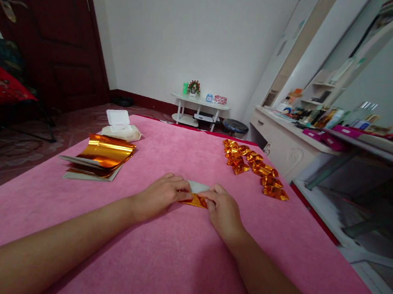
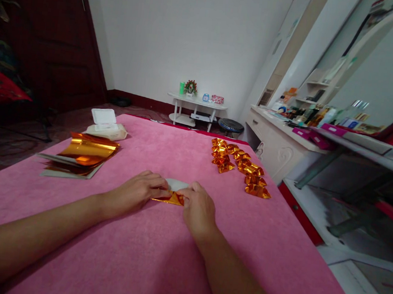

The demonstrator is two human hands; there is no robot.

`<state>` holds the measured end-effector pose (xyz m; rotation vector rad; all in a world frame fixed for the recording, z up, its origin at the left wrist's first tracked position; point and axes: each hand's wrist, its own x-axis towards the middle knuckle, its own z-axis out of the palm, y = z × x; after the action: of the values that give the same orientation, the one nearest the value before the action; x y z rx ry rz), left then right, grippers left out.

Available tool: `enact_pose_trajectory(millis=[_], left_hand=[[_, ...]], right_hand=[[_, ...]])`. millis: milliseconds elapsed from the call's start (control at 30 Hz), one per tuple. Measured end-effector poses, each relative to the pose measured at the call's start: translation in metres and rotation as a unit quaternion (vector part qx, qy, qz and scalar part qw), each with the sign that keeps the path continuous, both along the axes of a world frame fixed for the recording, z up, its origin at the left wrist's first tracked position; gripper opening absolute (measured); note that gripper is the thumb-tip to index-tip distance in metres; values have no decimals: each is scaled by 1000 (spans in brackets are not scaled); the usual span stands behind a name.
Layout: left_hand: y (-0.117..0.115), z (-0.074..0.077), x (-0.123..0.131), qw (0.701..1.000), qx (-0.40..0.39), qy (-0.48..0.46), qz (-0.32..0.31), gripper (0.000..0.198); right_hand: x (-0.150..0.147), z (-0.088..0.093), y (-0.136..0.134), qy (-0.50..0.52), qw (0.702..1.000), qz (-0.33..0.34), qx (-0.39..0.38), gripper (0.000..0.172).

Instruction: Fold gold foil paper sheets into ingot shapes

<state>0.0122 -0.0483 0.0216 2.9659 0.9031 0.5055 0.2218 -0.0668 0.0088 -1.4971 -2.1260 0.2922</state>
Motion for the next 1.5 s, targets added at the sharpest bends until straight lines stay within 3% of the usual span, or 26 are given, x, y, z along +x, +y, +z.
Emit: enact_pose_trajectory(millis=[433,900,1033,1167,1300,1500], left_hand=[[3,3,0,999,5,-10,-52,26],[5,4,-3,996,-37,-27,-73,38],[9,-6,-6,994,-68,-76,-47,43],[10,-11,-7,991,-69,-112,-5,30],[8,-9,-7,988,-67,-120,66,15],[4,-1,3,988,-76,-59,117,18]], right_hand=[[-10,4,-2,-38,998,-52,-4,19],[-25,6,-4,-113,989,-92,8,17],[-33,6,-9,-157,983,-96,14,23],[-37,7,-14,-163,982,-96,19,32],[-36,5,-14,-156,983,-95,16,40],[-28,1,-12,-125,989,-83,5,44]])
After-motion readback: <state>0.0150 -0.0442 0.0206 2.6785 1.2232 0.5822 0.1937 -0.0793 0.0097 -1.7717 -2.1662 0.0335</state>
